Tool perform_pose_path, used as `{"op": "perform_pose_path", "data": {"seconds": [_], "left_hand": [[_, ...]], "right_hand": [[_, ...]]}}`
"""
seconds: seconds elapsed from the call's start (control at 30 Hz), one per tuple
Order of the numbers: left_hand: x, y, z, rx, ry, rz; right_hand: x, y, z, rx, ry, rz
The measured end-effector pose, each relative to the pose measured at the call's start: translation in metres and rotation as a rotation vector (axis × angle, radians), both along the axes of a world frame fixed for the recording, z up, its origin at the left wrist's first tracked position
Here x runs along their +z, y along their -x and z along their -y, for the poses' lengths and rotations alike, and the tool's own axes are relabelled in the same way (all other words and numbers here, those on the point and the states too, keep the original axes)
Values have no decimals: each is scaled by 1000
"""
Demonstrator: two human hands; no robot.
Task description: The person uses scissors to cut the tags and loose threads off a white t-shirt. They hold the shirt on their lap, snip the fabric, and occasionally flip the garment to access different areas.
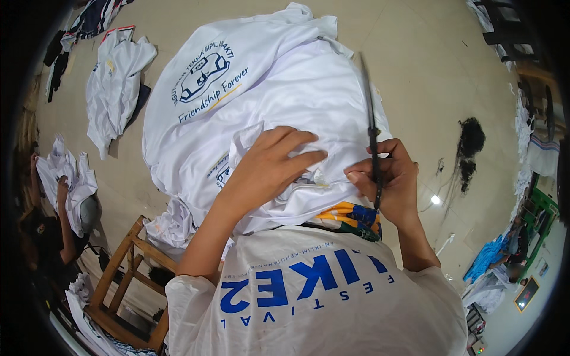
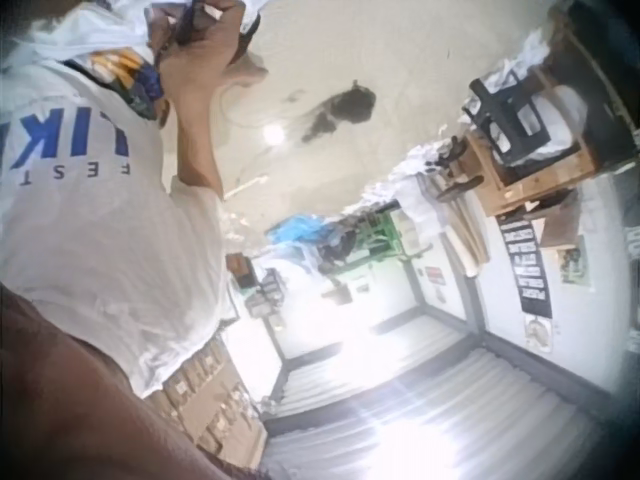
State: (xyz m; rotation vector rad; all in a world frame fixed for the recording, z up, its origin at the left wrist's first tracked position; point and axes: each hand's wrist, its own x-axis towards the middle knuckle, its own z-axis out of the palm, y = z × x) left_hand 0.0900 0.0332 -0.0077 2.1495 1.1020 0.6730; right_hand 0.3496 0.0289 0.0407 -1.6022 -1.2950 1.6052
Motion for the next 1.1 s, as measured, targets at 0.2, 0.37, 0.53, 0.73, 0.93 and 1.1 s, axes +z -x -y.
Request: {"op": "perform_pose_path", "data": {"seconds": [0.2,0.37,0.53,0.73,0.93,1.1], "left_hand": [[-6,7,-23,9,181,99],[-7,-5,-28,188,237,195],[-18,-8,-29,285,376,390],[-10,-8,-30,320,658,405],[-14,1,-32,217,466,369],[1,-12,-31,264,416,508]], "right_hand": [[-18,6,-14,123,-257,174],[-15,29,-30,155,-422,238],[-14,41,-37,197,-551,175],[-32,40,-45,28,-518,278],[-35,30,-77,5,-148,109],[-45,34,-87,-7,-62,24]]}}
